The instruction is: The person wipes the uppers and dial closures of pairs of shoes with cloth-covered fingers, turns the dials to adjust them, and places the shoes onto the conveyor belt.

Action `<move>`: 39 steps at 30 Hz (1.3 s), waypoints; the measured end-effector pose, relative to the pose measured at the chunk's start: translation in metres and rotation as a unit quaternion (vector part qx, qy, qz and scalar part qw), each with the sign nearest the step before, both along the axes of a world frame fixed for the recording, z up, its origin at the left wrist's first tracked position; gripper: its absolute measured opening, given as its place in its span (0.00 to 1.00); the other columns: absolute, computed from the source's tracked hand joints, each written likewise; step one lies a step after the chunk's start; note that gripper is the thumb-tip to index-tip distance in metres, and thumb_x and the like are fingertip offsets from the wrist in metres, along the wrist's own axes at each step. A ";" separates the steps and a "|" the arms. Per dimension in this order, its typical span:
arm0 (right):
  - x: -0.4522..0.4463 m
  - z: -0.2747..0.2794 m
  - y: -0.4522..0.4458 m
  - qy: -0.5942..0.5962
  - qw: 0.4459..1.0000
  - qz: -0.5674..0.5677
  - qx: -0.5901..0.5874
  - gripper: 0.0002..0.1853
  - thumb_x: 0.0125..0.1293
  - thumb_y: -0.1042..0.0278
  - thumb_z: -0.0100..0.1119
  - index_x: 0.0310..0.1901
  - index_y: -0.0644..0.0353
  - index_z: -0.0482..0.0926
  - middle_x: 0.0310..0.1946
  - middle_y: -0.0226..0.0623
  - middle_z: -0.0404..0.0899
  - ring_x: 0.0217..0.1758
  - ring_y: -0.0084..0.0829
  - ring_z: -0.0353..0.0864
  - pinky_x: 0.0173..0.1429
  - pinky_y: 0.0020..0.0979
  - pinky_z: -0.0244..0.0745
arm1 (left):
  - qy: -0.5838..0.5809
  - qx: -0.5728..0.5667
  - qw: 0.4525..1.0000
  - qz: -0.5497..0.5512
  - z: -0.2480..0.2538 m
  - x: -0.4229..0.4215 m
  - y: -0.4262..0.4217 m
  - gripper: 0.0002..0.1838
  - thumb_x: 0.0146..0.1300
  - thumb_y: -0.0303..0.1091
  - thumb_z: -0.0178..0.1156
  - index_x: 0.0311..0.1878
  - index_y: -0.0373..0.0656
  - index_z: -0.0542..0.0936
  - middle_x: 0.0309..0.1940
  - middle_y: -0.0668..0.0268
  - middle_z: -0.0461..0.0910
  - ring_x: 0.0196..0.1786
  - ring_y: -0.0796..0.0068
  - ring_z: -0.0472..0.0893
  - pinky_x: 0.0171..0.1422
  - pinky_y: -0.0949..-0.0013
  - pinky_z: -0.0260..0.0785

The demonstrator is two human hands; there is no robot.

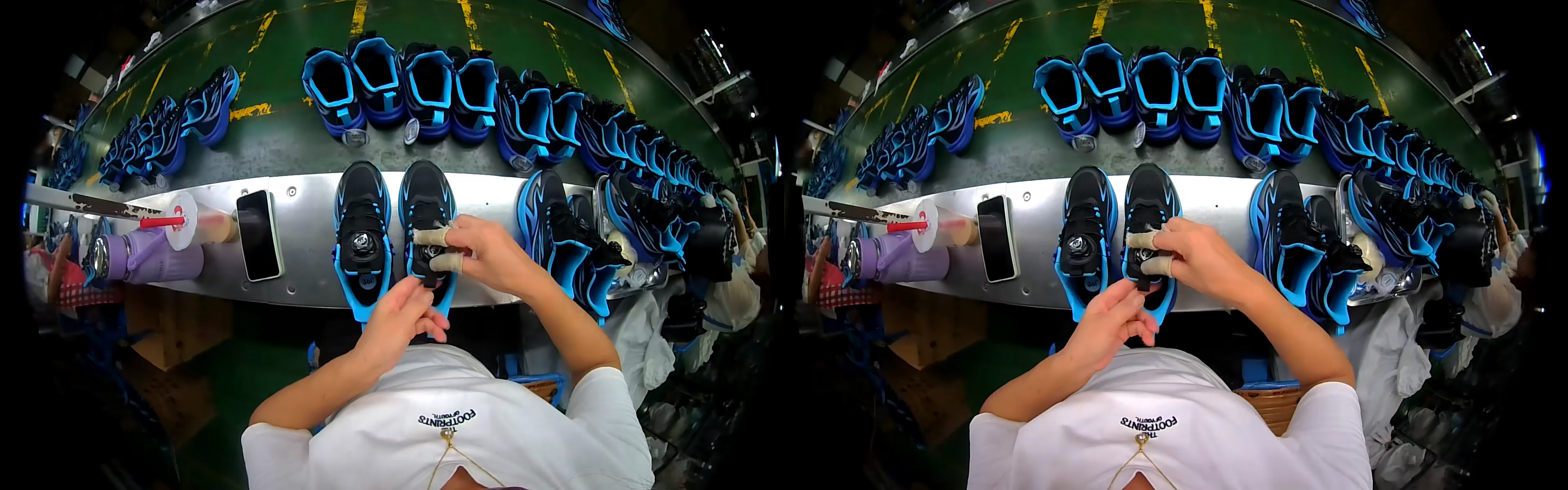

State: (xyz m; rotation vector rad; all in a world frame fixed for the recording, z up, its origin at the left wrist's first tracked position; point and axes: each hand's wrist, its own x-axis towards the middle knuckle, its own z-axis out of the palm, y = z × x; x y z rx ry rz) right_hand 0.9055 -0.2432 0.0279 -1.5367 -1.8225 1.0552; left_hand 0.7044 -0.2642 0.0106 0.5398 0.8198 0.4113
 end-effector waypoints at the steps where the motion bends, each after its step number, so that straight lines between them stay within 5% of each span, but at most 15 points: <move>1: -0.001 -0.010 -0.001 -0.012 1.000 -0.008 0.020 0.22 0.55 0.63 0.71 0.54 0.51 0.83 0.30 0.38 0.75 0.35 0.35 0.75 0.42 0.35 0.72 | -0.005 0.003 1.000 0.007 -0.003 0.004 -0.001 0.19 0.76 0.33 0.48 0.63 0.31 0.68 0.60 0.57 0.72 0.41 0.70 0.81 0.39 0.70 0.78; 6: -0.004 -0.014 -0.008 -0.078 0.994 -0.026 0.079 0.18 0.56 0.62 0.70 0.49 0.50 0.85 0.30 0.40 0.74 0.37 0.41 0.75 0.42 0.38 0.72 | 0.018 0.021 0.997 -0.068 0.008 0.009 0.006 0.18 0.77 0.37 0.49 0.60 0.33 0.71 0.62 0.58 0.73 0.45 0.70 0.82 0.37 0.72 0.76; 7: 0.001 -0.011 -0.006 -0.047 0.997 -0.015 0.066 0.18 0.55 0.62 0.71 0.49 0.50 0.85 0.30 0.40 0.74 0.38 0.41 0.75 0.43 0.38 0.72 | 0.075 0.046 0.979 -0.186 0.021 -0.001 0.018 0.17 0.73 0.36 0.55 0.58 0.35 0.74 0.58 0.58 0.76 0.42 0.66 0.82 0.40 0.69 0.75; 8: 0.003 -0.010 -0.004 -0.014 0.998 -0.004 0.053 0.18 0.55 0.62 0.71 0.49 0.50 0.85 0.30 0.41 0.73 0.38 0.41 0.75 0.43 0.38 0.72 | 0.172 0.267 0.938 -0.143 0.028 -0.013 0.029 0.17 0.69 0.35 0.59 0.56 0.35 0.75 0.54 0.58 0.76 0.43 0.63 0.81 0.43 0.66 0.74; 9: 0.003 -0.013 -0.002 -0.013 0.999 0.006 0.039 0.20 0.56 0.61 0.71 0.51 0.50 0.84 0.32 0.41 0.73 0.38 0.40 0.74 0.44 0.37 0.72 | 0.259 0.469 0.839 -0.094 0.034 -0.024 0.039 0.18 0.65 0.35 0.63 0.54 0.36 0.76 0.50 0.58 0.77 0.43 0.60 0.79 0.46 0.63 0.74; 11: 0.007 0.001 0.005 -0.027 0.999 -0.025 0.029 0.22 0.58 0.61 0.70 0.56 0.51 0.82 0.36 0.38 0.73 0.39 0.35 0.74 0.47 0.34 0.72 | 0.354 0.661 0.661 -0.005 0.034 -0.029 0.055 0.21 0.56 0.35 0.70 0.51 0.38 0.78 0.46 0.57 0.77 0.45 0.53 0.77 0.51 0.58 0.70; 12: 0.004 0.003 0.006 -0.022 0.999 -0.035 0.010 0.23 0.59 0.63 0.70 0.58 0.51 0.82 0.37 0.37 0.73 0.40 0.32 0.74 0.49 0.31 0.72 | 0.374 0.679 0.631 0.030 0.029 -0.028 0.062 0.23 0.51 0.35 0.72 0.50 0.39 0.79 0.45 0.57 0.77 0.46 0.51 0.75 0.53 0.56 0.68; 16: -0.002 -0.011 0.027 -0.005 0.999 -0.025 0.030 0.20 0.63 0.66 0.67 0.57 0.53 0.82 0.36 0.37 0.73 0.38 0.30 0.74 0.45 0.30 0.71 | 0.281 0.516 0.796 -0.146 0.007 -0.037 0.085 0.19 0.54 0.32 0.71 0.49 0.40 0.80 0.41 0.61 0.75 0.44 0.62 0.76 0.48 0.64 0.71; 19: -0.005 -0.025 0.050 -0.032 0.996 -0.012 0.082 0.19 0.63 0.65 0.66 0.56 0.54 0.82 0.34 0.40 0.72 0.38 0.38 0.74 0.44 0.35 0.71 | 0.219 0.580 0.782 -0.072 -0.004 -0.040 0.084 0.18 0.54 0.29 0.70 0.50 0.41 0.81 0.35 0.65 0.72 0.35 0.72 0.72 0.40 0.70 0.67; 22: -0.014 -0.037 0.070 -0.039 0.992 0.005 0.118 0.19 0.63 0.64 0.66 0.56 0.55 0.81 0.35 0.42 0.72 0.40 0.41 0.75 0.46 0.38 0.71 | 0.312 0.576 0.754 -0.039 0.000 -0.029 0.078 0.20 0.56 0.26 0.67 0.54 0.42 0.81 0.35 0.66 0.73 0.34 0.74 0.71 0.41 0.71 0.67; 26: -0.018 -0.053 0.086 -0.054 0.988 0.027 0.144 0.21 0.64 0.65 0.64 0.58 0.55 0.79 0.37 0.42 0.73 0.41 0.41 0.75 0.48 0.38 0.72 | 0.203 0.518 0.816 -0.159 -0.005 -0.045 0.094 0.18 0.54 0.30 0.70 0.48 0.41 0.80 0.39 0.64 0.74 0.38 0.68 0.76 0.42 0.67 0.70; 31: -0.015 -0.061 0.086 -0.064 0.989 0.028 0.133 0.20 0.63 0.67 0.64 0.58 0.55 0.79 0.38 0.42 0.75 0.44 0.43 0.76 0.49 0.39 0.72 | 0.286 0.548 0.782 -0.083 -0.002 -0.027 0.083 0.21 0.56 0.27 0.68 0.55 0.42 0.80 0.38 0.67 0.75 0.36 0.75 0.71 0.44 0.73 0.67; 34: -0.013 -0.065 0.084 -0.069 0.984 0.030 0.162 0.20 0.63 0.68 0.64 0.58 0.54 0.80 0.38 0.42 0.74 0.44 0.44 0.76 0.50 0.39 0.72 | 0.177 0.521 0.820 -0.160 -0.011 -0.039 0.097 0.21 0.54 0.30 0.70 0.53 0.41 0.79 0.39 0.66 0.76 0.37 0.74 0.71 0.45 0.72 0.67; 38: -0.014 -0.063 0.087 -0.086 0.984 0.027 0.155 0.21 0.62 0.69 0.64 0.58 0.54 0.79 0.38 0.43 0.74 0.44 0.45 0.76 0.50 0.40 0.72 | 0.254 0.699 0.667 -0.046 -0.006 -0.024 0.082 0.18 0.53 0.32 0.71 0.48 0.41 0.82 0.39 0.63 0.78 0.42 0.66 0.75 0.49 0.68 0.69; 39: -0.014 -0.063 0.085 -0.089 0.984 0.026 0.154 0.21 0.62 0.70 0.64 0.58 0.54 0.79 0.38 0.43 0.74 0.44 0.44 0.76 0.50 0.40 0.72 | 0.298 0.677 0.673 -0.031 -0.006 -0.022 0.078 0.19 0.53 0.33 0.70 0.49 0.41 0.82 0.40 0.62 0.78 0.48 0.61 0.75 0.56 0.63 0.68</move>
